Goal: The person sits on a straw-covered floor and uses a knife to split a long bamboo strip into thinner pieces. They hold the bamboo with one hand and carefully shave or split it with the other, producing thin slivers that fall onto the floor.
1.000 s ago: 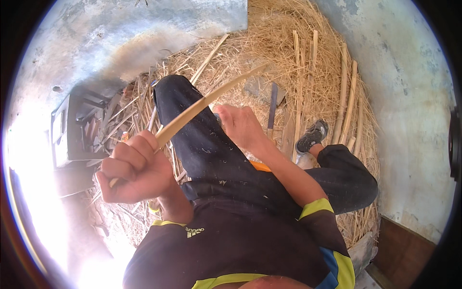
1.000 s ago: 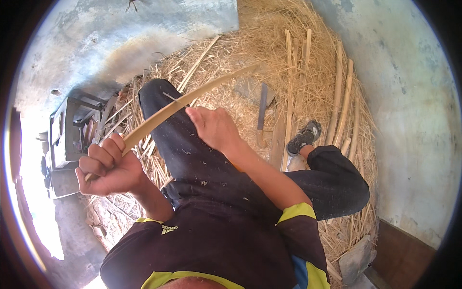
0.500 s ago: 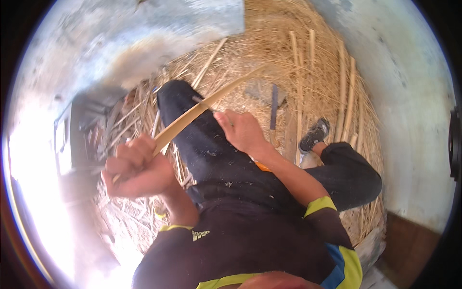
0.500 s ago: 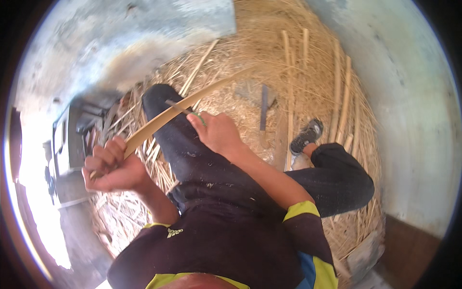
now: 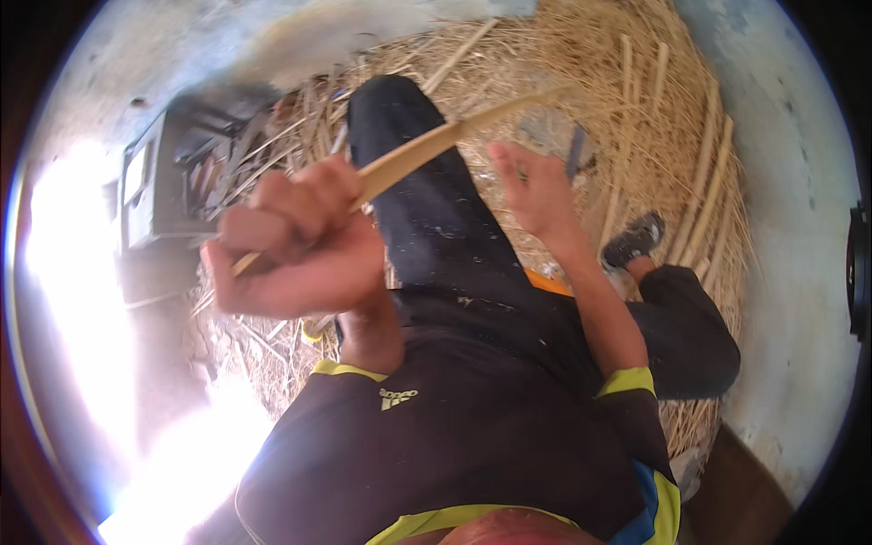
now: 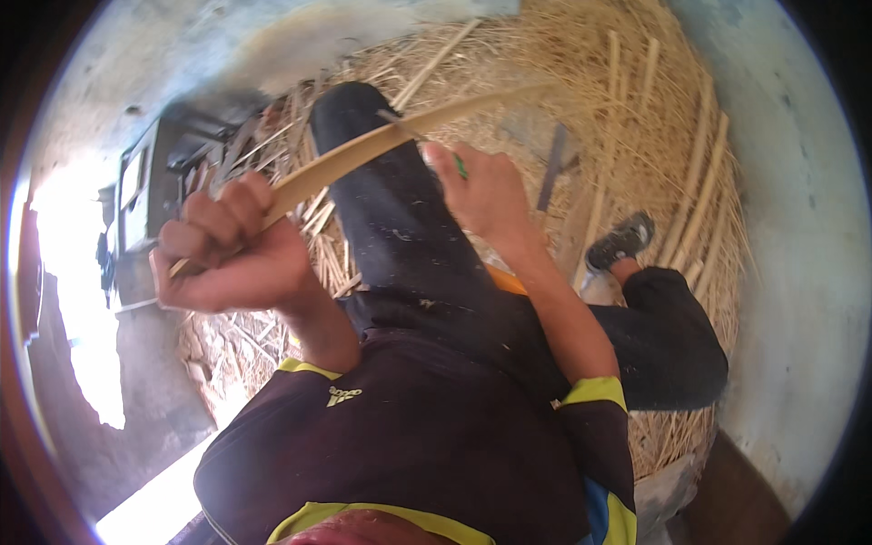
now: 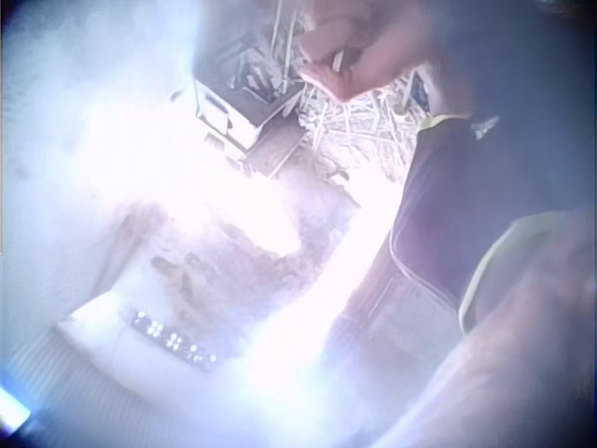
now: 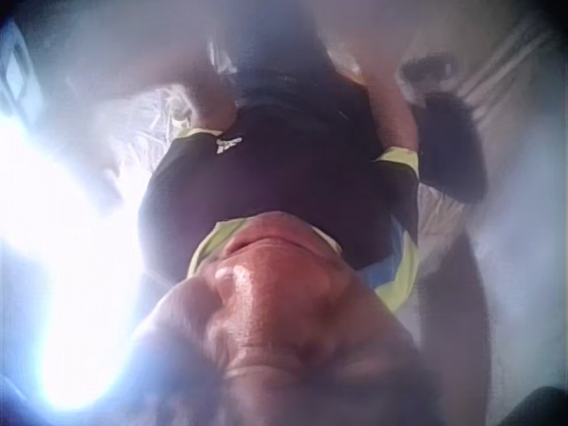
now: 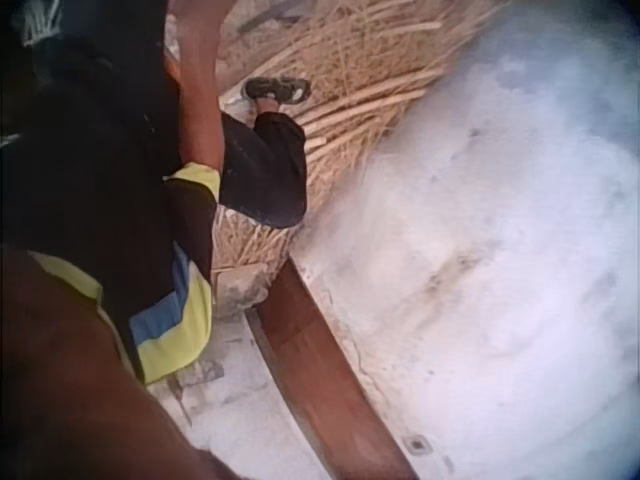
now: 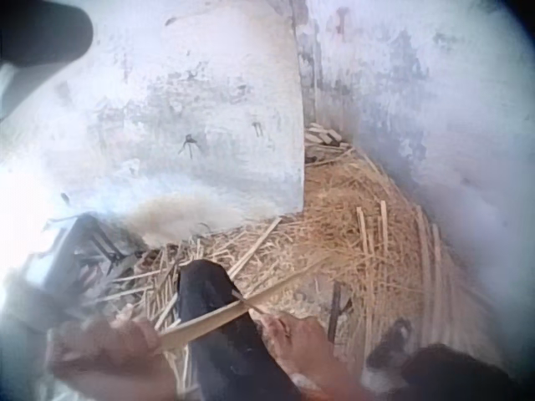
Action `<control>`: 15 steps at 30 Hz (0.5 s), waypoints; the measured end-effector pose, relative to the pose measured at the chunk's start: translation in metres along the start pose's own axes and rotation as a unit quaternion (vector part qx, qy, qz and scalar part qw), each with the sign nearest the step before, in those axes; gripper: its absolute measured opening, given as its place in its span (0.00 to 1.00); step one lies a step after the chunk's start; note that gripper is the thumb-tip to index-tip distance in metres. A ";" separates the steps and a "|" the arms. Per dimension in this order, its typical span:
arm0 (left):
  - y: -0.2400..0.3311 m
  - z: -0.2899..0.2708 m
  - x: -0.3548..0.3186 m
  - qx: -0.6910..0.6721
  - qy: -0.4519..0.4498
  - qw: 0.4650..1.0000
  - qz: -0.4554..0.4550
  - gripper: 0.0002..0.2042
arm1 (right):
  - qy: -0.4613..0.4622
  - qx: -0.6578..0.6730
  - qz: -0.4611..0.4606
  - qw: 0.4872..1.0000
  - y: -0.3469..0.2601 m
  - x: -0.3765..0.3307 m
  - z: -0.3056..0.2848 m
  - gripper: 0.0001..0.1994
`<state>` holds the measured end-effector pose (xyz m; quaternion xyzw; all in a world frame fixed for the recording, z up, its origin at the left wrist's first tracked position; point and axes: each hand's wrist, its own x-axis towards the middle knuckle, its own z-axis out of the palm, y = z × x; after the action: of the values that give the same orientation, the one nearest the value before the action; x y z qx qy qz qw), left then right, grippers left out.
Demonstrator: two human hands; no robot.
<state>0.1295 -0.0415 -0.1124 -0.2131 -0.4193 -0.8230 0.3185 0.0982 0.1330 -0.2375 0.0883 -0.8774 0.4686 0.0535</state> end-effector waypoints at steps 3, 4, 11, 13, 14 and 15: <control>0.000 -0.004 0.001 -0.003 -0.011 1.000 -0.017 0.18 | -0.018 -0.023 0.026 0.999 -0.009 0.002 -0.010 0.30; -0.001 -0.002 0.002 0.001 -0.015 1.000 -0.013 0.18 | -0.019 -0.031 0.028 0.999 -0.009 0.004 -0.012 0.30; -0.003 0.003 -0.001 -0.017 0.010 1.000 0.000 0.20 | 0.035 -0.027 -0.007 0.999 0.002 0.002 0.004 0.24; -0.004 -0.006 0.007 -0.020 0.048 0.999 0.003 0.20 | 0.017 -0.084 0.008 0.996 -0.004 0.006 0.003 0.24; -0.003 -0.007 0.008 0.008 0.081 0.997 0.002 0.20 | 0.025 -0.096 -0.004 0.995 -0.003 0.006 0.005 0.25; -0.002 -0.006 0.006 0.013 0.090 0.996 0.004 0.20 | 0.032 -0.107 -0.018 0.994 0.004 0.005 0.011 0.26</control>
<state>0.1236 -0.0474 -0.1129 -0.1353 -0.3988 -0.8321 0.3609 0.0920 0.1251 -0.2459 0.0824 -0.9185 0.3739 0.0991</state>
